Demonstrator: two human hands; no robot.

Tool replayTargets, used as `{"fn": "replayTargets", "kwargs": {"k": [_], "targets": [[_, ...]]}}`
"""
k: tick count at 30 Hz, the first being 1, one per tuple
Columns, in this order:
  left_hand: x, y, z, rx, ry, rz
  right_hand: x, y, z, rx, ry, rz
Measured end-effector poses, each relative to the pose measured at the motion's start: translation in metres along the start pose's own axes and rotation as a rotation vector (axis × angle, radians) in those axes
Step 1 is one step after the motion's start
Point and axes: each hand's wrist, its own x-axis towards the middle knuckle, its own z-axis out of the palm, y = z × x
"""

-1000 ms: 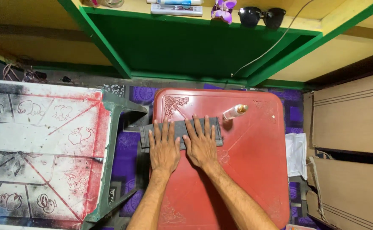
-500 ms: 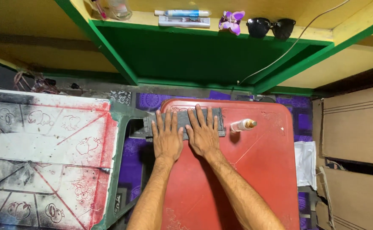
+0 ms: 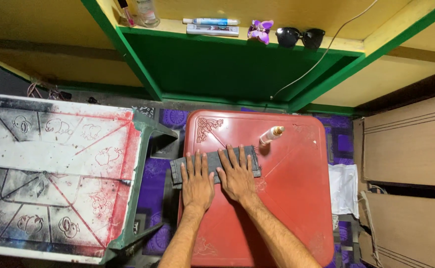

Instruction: The person wipes a red plastic table with a dark cloth, repeatedly folding and pressing the cloth on the surface. They briefly pick up a small spray bottle, open its cap, and place it back before resuming wiping.

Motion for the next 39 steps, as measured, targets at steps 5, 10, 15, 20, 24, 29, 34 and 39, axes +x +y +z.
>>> {"fn": "replayTargets", "kwargs": {"k": [5,10,15,20,24,29,34,39], "targets": [[-0.039,0.01,0.012,0.048,0.172,0.022,-0.039,-0.003,0.005,-0.012,0.106,-0.033],[-0.04,0.007,0.019,0.077,0.297,0.032,-0.043,-0.004,0.009,-0.013,0.197,-0.065],[-0.007,0.002,0.006,-0.018,0.122,0.018,-0.01,0.0,0.011,-0.024,0.114,0.004],[0.036,-0.005,-0.002,-0.013,0.105,0.019,0.031,-0.002,-0.005,-0.002,0.102,0.019],[0.067,-0.011,-0.002,-0.029,0.115,0.028,0.061,0.002,-0.006,-0.001,0.126,0.027],[0.096,-0.018,-0.004,-0.03,0.124,0.038,0.091,0.009,-0.002,-0.004,0.129,0.024],[0.105,-0.018,-0.006,-0.038,0.13,0.047,0.099,0.012,-0.006,-0.01,0.132,0.021],[0.1,-0.017,-0.007,-0.046,0.095,0.037,0.094,0.01,-0.011,0.0,0.076,0.025]]}}
